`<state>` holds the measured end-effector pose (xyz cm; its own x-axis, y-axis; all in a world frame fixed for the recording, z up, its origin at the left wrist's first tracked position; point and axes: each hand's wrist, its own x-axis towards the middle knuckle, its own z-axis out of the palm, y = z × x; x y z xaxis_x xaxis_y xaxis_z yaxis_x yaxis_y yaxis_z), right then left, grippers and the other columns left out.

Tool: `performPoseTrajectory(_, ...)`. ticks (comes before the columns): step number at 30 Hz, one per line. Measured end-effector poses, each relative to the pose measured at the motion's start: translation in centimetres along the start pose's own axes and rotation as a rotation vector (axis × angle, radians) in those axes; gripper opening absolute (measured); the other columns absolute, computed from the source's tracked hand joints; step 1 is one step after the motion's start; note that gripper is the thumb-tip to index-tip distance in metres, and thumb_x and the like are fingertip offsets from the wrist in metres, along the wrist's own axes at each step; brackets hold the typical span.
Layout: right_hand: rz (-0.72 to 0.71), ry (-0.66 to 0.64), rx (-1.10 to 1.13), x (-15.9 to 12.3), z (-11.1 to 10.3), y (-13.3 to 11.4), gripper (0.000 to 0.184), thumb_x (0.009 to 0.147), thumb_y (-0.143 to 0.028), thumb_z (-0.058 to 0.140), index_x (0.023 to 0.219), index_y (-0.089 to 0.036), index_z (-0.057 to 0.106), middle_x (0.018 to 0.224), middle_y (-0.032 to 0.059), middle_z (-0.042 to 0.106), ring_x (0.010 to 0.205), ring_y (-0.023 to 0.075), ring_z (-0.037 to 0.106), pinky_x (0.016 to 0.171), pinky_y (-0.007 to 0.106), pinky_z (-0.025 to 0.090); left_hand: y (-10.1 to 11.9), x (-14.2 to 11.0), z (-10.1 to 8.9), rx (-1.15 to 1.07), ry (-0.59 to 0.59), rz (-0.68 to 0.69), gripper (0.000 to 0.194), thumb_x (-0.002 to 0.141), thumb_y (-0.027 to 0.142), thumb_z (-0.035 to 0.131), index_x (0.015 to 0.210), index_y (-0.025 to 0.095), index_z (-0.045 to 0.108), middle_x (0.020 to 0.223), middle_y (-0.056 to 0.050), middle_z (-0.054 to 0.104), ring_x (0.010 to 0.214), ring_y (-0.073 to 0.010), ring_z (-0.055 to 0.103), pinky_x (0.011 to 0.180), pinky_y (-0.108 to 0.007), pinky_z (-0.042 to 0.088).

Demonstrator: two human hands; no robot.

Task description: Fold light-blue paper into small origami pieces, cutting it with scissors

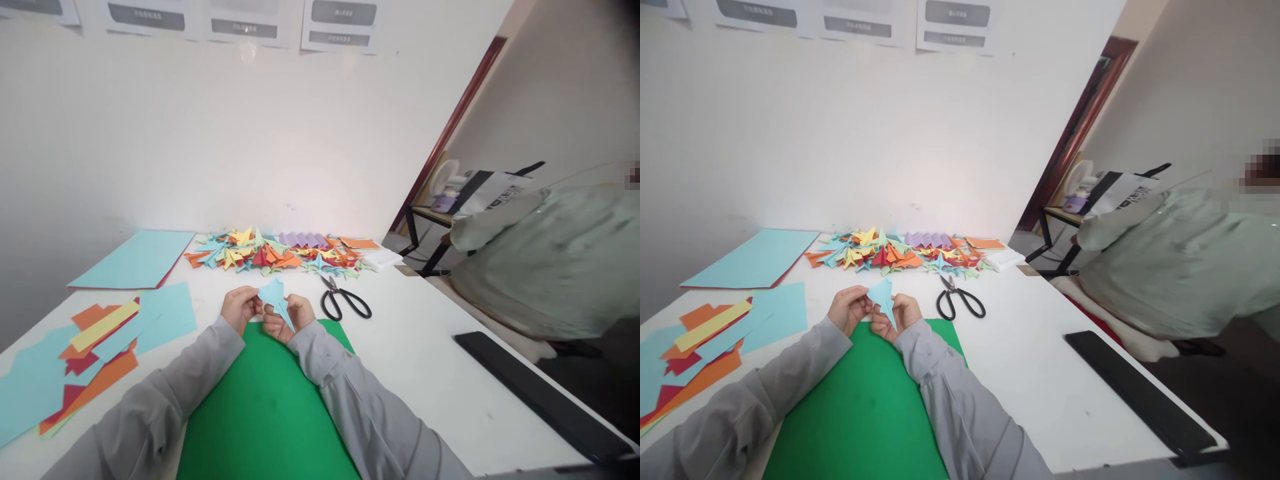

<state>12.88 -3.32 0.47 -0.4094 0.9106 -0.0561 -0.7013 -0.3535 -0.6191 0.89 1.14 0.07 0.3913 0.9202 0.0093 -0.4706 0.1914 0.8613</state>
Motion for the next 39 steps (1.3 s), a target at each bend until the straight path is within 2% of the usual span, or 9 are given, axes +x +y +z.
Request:
performPoseTrajectory(3,0.061,-0.05,0.032,-0.2,0.1,0.0,0.01,0.048,-0.018,0.038,0.057,-0.016,0.041,0.044,-0.0047,0.031,0.038,0.0061,0.018,0.039,0.019,0.019,0.3,0.0,0.0,-0.054,0.038,-0.012,0.017,0.059,0.028,0.058,0.058,0.011,0.056,0.049,-0.001,0.053,0.045,-0.0097,0.049,0.046,-0.024,0.038)
performPoseTrajectory(6,0.197,-0.133,0.028,-0.3,0.2,0.1,0.012,0.049,-0.017,0.037,0.061,-0.016,0.041,0.045,-0.0049,0.032,0.037,0.0053,0.018,0.039,0.018,0.017,0.9,-0.2,0.2,-0.078,0.057,-0.029,0.019,0.058,0.027,0.059,0.068,0.01,0.06,0.06,-0.003,0.057,0.053,-0.0116,0.052,0.049,-0.024,0.04)
performPoseTrajectory(10,0.306,-0.165,-0.003,-0.4,0.3,0.3,0.008,0.051,-0.017,0.036,0.059,-0.016,0.037,0.044,-0.005,0.032,0.036,0.0055,0.022,0.039,0.018,0.018,1.5,-0.5,0.1,-0.072,-0.087,-0.069,0.028,0.053,0.018,0.06,0.081,0.012,0.063,0.073,-0.005,0.061,0.06,-0.0141,0.055,0.053,-0.025,0.041)
performPoseTrajectory(14,0.35,-0.169,0.008,-0.2,0.1,0.4,0.008,0.051,-0.017,0.037,0.059,-0.016,0.037,0.044,-0.0046,0.033,0.036,0.0055,0.024,0.039,0.018,0.019,1.1,-0.3,-0.1,0.005,-0.099,-0.081,0.022,0.047,0.011,0.061,0.069,0.011,0.064,0.066,-0.005,0.062,0.054,-0.0129,0.054,0.052,-0.024,0.04)
performPoseTrajectory(19,0.395,-0.226,0.028,0.2,-0.5,0.6,0.01,0.049,-0.018,0.037,0.058,-0.016,0.036,0.044,-0.0036,0.035,0.035,0.0061,0.026,0.038,0.018,0.02,0.6,0.0,-0.2,0.065,-0.054,-0.077,0.014,0.048,0.014,0.062,0.061,0.011,0.061,0.049,-0.001,0.057,0.043,-0.0092,0.048,0.044,-0.021,0.033)
performPoseTrajectory(39,0.402,-0.232,0.024,0.2,-0.3,0.7,0.01,0.049,-0.017,0.036,0.058,-0.014,0.039,0.044,-0.0017,0.038,0.035,0.0061,0.026,0.039,0.019,0.019,0.8,-0.1,0.0,0.082,-0.054,-0.105,0.014,0.05,0.019,0.064,0.058,0.01,0.058,0.048,-0.001,0.056,0.043,-0.0095,0.049,0.045,-0.021,0.035)
